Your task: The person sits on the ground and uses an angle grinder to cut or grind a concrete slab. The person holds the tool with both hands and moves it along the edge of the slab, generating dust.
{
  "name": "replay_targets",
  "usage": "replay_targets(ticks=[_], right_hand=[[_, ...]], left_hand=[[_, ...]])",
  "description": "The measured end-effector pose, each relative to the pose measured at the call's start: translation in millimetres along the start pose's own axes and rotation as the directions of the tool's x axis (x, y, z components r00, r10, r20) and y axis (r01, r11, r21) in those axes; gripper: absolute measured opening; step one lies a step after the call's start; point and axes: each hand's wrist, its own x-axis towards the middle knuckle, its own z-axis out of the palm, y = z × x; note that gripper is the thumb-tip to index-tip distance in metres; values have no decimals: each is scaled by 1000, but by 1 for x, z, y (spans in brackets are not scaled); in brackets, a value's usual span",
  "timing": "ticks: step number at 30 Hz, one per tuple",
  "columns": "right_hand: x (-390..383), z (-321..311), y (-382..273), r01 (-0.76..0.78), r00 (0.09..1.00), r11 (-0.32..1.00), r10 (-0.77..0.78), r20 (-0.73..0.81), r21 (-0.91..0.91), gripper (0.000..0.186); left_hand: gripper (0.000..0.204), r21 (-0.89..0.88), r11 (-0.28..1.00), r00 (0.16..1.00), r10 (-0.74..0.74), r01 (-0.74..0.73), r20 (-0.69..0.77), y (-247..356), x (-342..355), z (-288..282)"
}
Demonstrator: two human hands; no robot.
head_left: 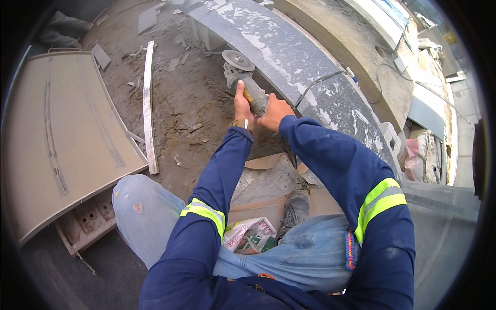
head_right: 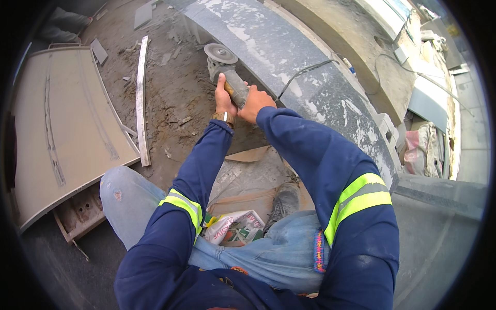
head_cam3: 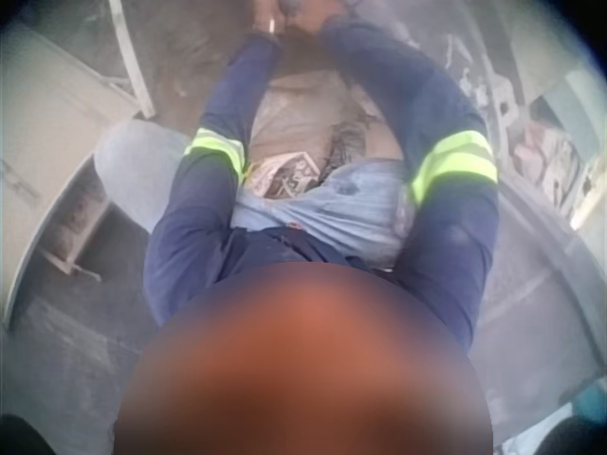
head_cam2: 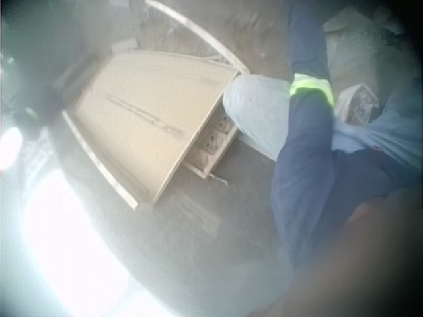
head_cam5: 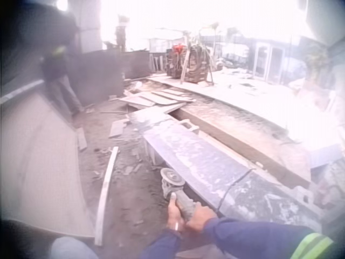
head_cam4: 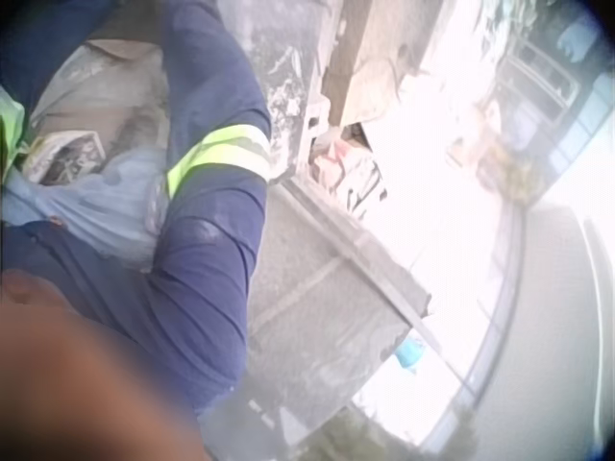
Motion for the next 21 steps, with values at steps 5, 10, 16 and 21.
replay_targets(ticks=[5, 10, 16, 21], right_hand=[[-3, -1, -1, 3, 1000, 1000, -3, -2, 7, 73], [-3, 0, 1, -4, 1000, 1000, 4, 11, 7, 75], [-6, 0, 2, -8, 1000, 1000, 8, 9, -2, 76], [-7, 1, 4, -7, 1000, 1000, 7, 18, -14, 75]], left_hand=[[62, -5, 1000, 1000, 8, -8, 6, 0, -3, 1], [62, -7, 1000, 1000, 2, -2, 0, -1, -7, 2], [62, 0, 1000, 1000, 8, -8, 4, -2, -7, 2], [63, -22, 1000, 1000, -14, 14, 6, -4, -10, 3]])
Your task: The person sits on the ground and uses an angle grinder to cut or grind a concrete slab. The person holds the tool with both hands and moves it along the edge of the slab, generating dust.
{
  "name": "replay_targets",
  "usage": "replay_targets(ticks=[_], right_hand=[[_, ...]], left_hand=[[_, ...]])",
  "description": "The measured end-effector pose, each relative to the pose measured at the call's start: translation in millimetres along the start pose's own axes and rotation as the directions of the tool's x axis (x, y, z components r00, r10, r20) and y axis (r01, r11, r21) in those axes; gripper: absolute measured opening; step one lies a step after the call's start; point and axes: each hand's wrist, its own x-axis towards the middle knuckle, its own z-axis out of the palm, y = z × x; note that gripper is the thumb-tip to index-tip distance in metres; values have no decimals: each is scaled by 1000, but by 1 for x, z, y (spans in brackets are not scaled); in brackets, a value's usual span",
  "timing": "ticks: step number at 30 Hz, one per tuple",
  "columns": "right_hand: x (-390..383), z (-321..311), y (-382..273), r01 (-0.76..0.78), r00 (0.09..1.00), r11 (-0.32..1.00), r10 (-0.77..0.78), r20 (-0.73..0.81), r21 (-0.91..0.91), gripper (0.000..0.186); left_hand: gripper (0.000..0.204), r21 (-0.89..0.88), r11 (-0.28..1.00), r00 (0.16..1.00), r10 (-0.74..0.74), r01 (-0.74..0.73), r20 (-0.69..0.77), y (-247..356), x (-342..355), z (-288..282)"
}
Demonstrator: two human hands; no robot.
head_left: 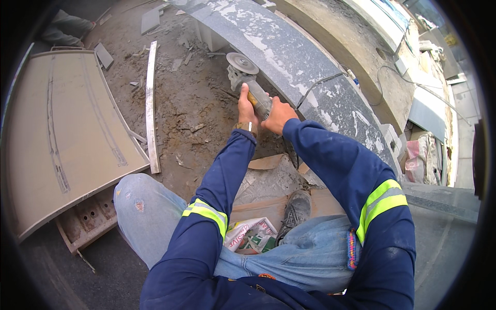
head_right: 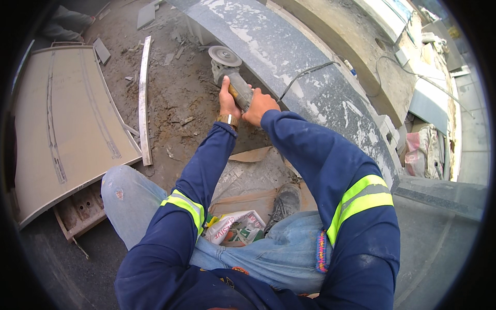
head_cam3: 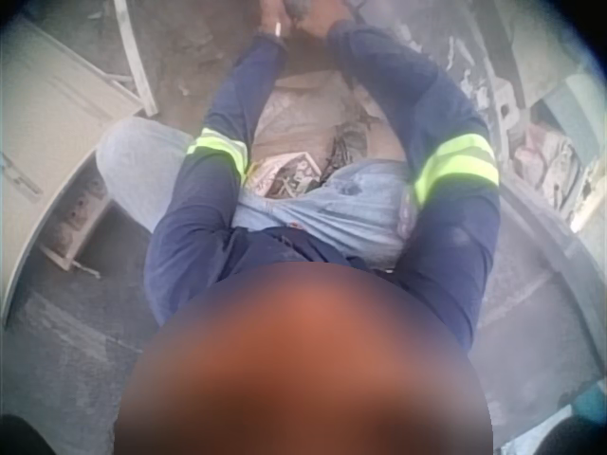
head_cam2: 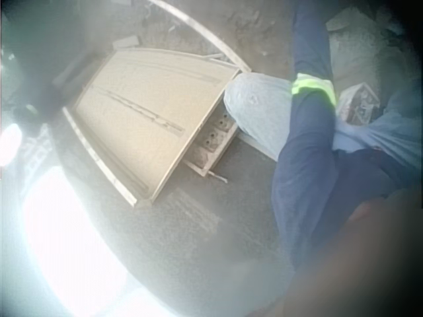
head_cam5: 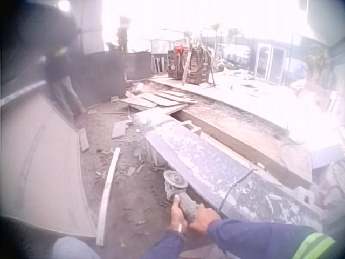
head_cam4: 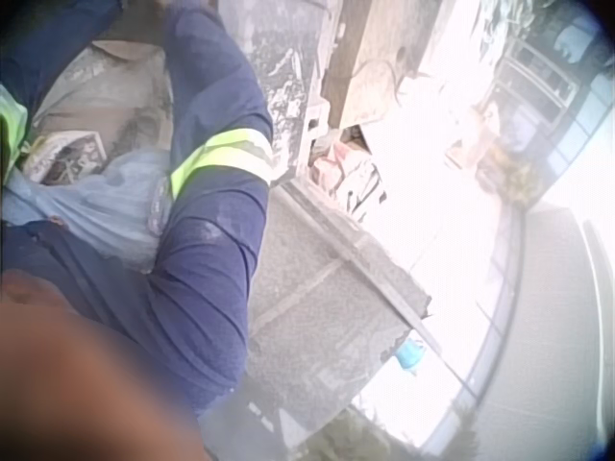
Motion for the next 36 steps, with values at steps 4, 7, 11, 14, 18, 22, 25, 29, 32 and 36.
replay_targets(ticks=[4, 7, 11, 14, 18, 22, 25, 29, 32, 36], right_hand=[[-1, 1, -1, -8, 1000, 1000, 8, 7, -2, 76], [-1, 2, 2, 2, 1000, 1000, -2, 5, 9, 76], [-5, 0, 5, -4, 1000, 999, 4, 12, 33, 76], [-3, -3, 4, -14, 1000, 999, 13, 9, 32, 72], [2, -1, -1, -8, 1000, 999, 8, -7, 50, 72], [6, -2, -4, -24, 1000, 999, 24, -3, 45, 80], [8, 0, -5, -23, 1000, 998, 23, 0, 50, 83], [12, 1, -11, 7, 1000, 999, -5, -30, 45, 80], [17, 5, -6, 15, 999, 999, -12, -52, 49, 79], [22, 5, -5, 11, 999, 999, -9, -43, 52, 82]], left_hand=[[63, -17, 1000, 1000, 9, -8, 15, -1, -1, -2], [63, -7, 1000, 1000, 13, -13, 7, -2, 0, -2], [63, 25, 1000, 1000, 3, -3, -3, -5, 1, -3], [63, 8, 999, 999, -37, 37, -18, 0, -4, 6], [64, 5, 1000, 1000, -26, 26, 10, 7, 0, 1], [60, 46, 999, 1000, -4, 3, 23, 8, 12, -4], [61, 21, 1000, 1000, 1, -1, 7, 7, 15, -4], [62, -10, 1000, 1000, -19, 20, 23, 15, 17, -7], [62, -15, 999, 999, -35, 35, 21, 15, 15, -1], [62, 6, 1000, 1000, -18, 18, 19, 17, 16, 0]])
